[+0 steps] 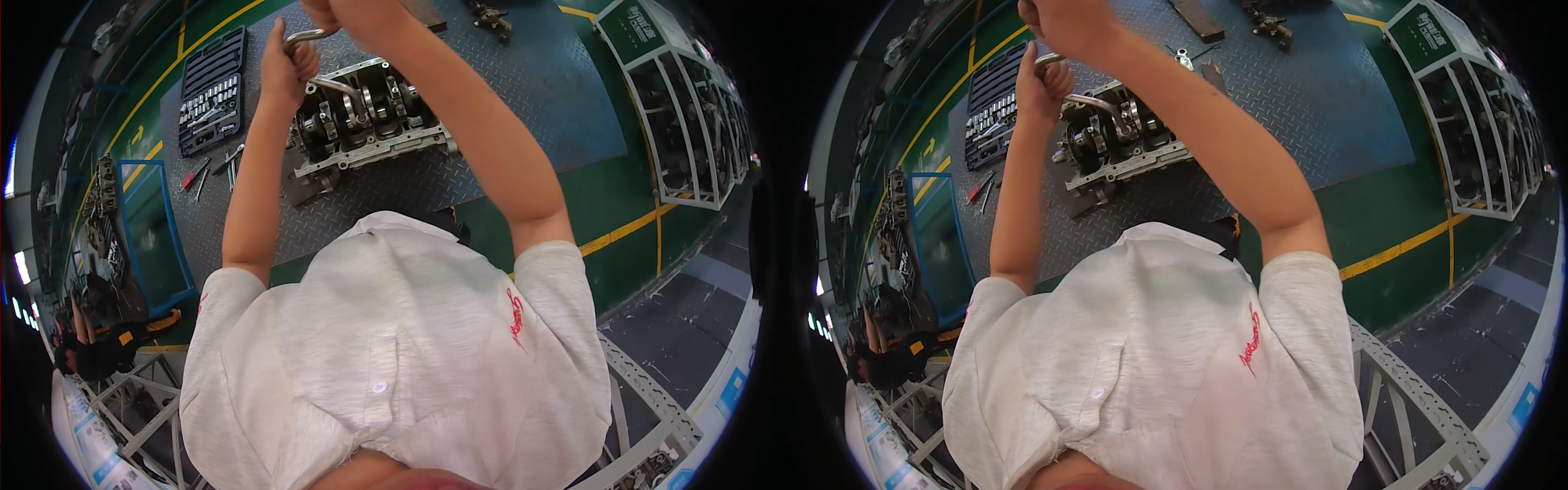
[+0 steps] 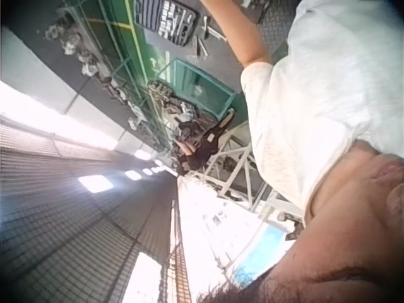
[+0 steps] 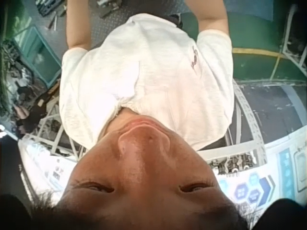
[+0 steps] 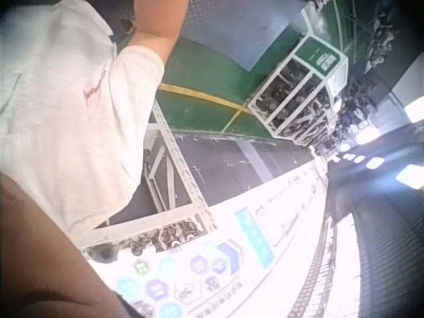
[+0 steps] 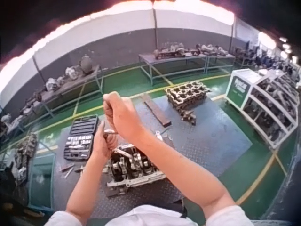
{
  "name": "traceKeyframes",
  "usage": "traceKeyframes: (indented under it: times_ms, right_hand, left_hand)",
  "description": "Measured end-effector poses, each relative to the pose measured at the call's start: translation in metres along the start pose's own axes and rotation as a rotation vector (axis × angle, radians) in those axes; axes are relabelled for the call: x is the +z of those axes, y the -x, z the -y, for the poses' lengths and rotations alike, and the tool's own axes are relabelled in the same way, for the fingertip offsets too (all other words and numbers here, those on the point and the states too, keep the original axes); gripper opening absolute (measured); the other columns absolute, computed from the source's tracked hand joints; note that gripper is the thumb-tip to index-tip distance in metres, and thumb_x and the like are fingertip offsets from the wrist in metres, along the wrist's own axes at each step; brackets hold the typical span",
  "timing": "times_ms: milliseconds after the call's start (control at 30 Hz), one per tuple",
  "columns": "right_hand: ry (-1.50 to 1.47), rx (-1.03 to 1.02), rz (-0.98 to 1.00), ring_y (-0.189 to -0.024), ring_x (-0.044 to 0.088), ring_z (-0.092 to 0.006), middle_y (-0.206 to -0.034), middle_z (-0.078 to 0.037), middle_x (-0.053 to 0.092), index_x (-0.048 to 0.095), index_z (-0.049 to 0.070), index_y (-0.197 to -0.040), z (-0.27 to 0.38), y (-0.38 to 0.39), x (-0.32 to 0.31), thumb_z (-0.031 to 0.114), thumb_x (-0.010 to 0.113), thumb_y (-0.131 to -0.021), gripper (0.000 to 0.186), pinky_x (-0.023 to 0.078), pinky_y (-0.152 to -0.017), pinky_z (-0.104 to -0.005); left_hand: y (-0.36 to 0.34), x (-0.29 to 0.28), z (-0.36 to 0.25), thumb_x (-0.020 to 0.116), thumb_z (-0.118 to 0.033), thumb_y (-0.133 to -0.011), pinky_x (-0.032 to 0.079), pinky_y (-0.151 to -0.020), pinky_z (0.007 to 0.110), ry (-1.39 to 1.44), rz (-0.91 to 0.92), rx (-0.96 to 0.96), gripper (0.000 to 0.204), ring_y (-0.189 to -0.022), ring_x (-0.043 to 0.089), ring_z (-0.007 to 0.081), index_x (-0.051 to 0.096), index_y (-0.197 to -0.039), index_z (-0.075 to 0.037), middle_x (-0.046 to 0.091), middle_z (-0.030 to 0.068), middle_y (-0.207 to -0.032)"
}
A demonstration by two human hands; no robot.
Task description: Using a socket wrench to loosen or tighten bolts on an engine block crankshaft assembly.
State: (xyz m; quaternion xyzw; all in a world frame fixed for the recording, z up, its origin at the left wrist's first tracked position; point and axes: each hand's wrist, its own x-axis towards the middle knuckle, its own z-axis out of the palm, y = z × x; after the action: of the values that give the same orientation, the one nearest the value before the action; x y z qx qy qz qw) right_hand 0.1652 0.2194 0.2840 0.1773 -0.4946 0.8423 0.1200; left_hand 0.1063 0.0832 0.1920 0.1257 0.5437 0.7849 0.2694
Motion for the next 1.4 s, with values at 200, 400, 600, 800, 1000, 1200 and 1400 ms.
traceKeyframes:
  times_ms: [200, 400, 600, 800, 1000, 1200, 1400]
  right_hand:
    - [0.34, -0.577, 0.011, -0.04, 0.028, -0.0061, -0.047, 0.004, 0.031, 0.035, 0.009, -0.054, -0.032, -0.01, -0.008, 0.029, 0.045, -0.088, 0.041, 0.023, -0.039, -0.023]
    - [0.923, -0.798, -0.037, -0.051, 0.051, -0.0203, -0.059, -0.007, 0.052, 0.052, 0.009, -0.09, -0.067, -0.027, -0.026, 0.01, 0.053, -0.082, 0.008, 0.044, -0.053, -0.0263]
    - [0.781, -0.809, 0.038, -0.045, 0.046, -0.0162, -0.053, -0.004, 0.047, 0.051, 0.006, -0.076, -0.064, -0.035, -0.025, 0.015, 0.051, -0.084, 0.012, 0.039, -0.046, -0.026]
    - [0.292, -0.155, 0.291, -0.039, 0.035, -0.0118, -0.049, 0.0, 0.036, 0.047, 0.008, -0.065, -0.044, -0.039, -0.041, 0.023, 0.047, -0.085, 0.025, 0.028, -0.04, -0.0245]
    - [-0.081, 0.32, 0.431, -0.035, 0.026, -0.0081, -0.046, 0.004, 0.028, 0.044, 0.009, -0.056, -0.036, -0.032, -0.045, 0.029, 0.044, -0.085, 0.035, 0.019, -0.035, -0.0232]
    - [0.638, -0.665, 0.286, -0.06, 0.061, -0.0213, -0.074, -0.005, 0.062, 0.055, 0.011, -0.104, -0.089, -0.037, 0.004, 0.016, 0.048, -0.084, 0.022, 0.047, -0.054, -0.03]
    - [0.465, -0.662, 0.398, -0.058, 0.06, -0.0191, -0.069, -0.001, 0.06, 0.053, 0.007, -0.102, -0.075, -0.025, -0.025, 0.014, 0.05, -0.081, 0.022, 0.045, -0.051, -0.0289]
  left_hand:
    - [0.005, -0.001, 0.009, 0.026, -0.044, -0.093, 0.016, -0.041, 0.027, 0.009, -0.123, 0.016, 0.055, -0.04, 0.016, 0.0115, 0.022, -0.048, -0.013, 0.018, -0.0019, -0.043]
    - [0.002, 0.0, 0.017, 0.022, -0.051, -0.092, 0.015, -0.043, 0.028, -0.028, -0.086, 0.014, 0.059, -0.042, 0.015, 0.0123, 0.022, -0.048, -0.012, 0.017, -0.002, -0.044]
    - [0.007, 0.005, 0.023, 0.027, -0.041, -0.093, 0.016, -0.04, 0.027, 0.037, -0.108, 0.079, 0.053, -0.038, 0.016, 0.0115, 0.024, -0.048, -0.012, 0.018, -0.001, -0.042]
    - [0.021, 0.008, 0.023, 0.019, -0.049, -0.093, 0.015, -0.043, 0.029, 0.017, -0.077, 0.015, 0.059, -0.042, 0.015, 0.0127, 0.021, -0.049, -0.01, 0.017, -0.0003, -0.044]
    - [0.024, 0.004, 0.032, 0.02, -0.05, -0.092, 0.015, -0.043, 0.029, 0.0, -0.106, 0.052, 0.058, -0.042, 0.014, 0.0126, 0.021, -0.049, -0.011, 0.016, -0.0008, -0.044]
    - [-0.058, -0.029, 0.051, 0.03, -0.043, -0.09, 0.027, -0.046, 0.028, 0.431, 0.203, -0.063, 0.047, -0.048, 0.027, 0.013, 0.036, -0.055, -0.011, 0.028, -0.0014, -0.048]
    - [-0.084, 0.009, 0.085, 0.037, -0.043, -0.088, 0.028, -0.051, 0.03, 0.494, 0.344, -0.205, 0.046, -0.054, 0.031, 0.0126, 0.03, -0.055, -0.013, 0.03, -0.0005, -0.055]
